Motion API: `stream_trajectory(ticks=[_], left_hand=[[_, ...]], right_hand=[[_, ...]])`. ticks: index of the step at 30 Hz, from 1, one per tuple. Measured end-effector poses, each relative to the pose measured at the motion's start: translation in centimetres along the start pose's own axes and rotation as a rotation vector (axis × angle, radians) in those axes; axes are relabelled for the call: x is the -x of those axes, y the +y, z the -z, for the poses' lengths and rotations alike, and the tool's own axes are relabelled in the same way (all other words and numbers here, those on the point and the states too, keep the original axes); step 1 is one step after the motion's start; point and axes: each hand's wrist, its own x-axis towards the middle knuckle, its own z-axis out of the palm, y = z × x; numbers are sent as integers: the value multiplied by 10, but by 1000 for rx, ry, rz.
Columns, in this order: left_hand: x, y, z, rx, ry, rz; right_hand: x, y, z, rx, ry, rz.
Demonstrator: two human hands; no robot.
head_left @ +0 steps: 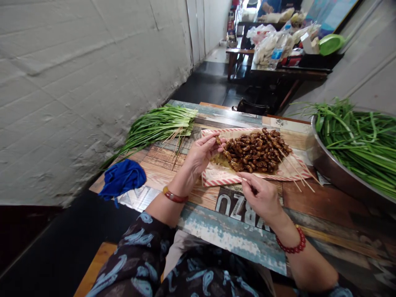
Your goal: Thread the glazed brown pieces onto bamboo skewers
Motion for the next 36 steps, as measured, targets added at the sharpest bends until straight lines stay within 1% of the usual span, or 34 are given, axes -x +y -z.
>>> stream_trajectory(ticks=[4,8,18,23,30,36], left_hand=[[-1,-1,1,-17,19,-6],[-2,-2,2,-29,40,-4],[-2,-3,1,-40,31,-27],[0,-2,0,-55,48,-20],[1,-4,-2,-68,43,-17],[2,-7,-5,-61,32,-1]], right_hand=[[1,1,-1,19,-2,31],[1,1,-1,19,-2,26],[1,1,-1,32,6,43],[0,1,0,36,3,42],[0,1,1,29,-19,17],[0,0,0,14,2,-2]])
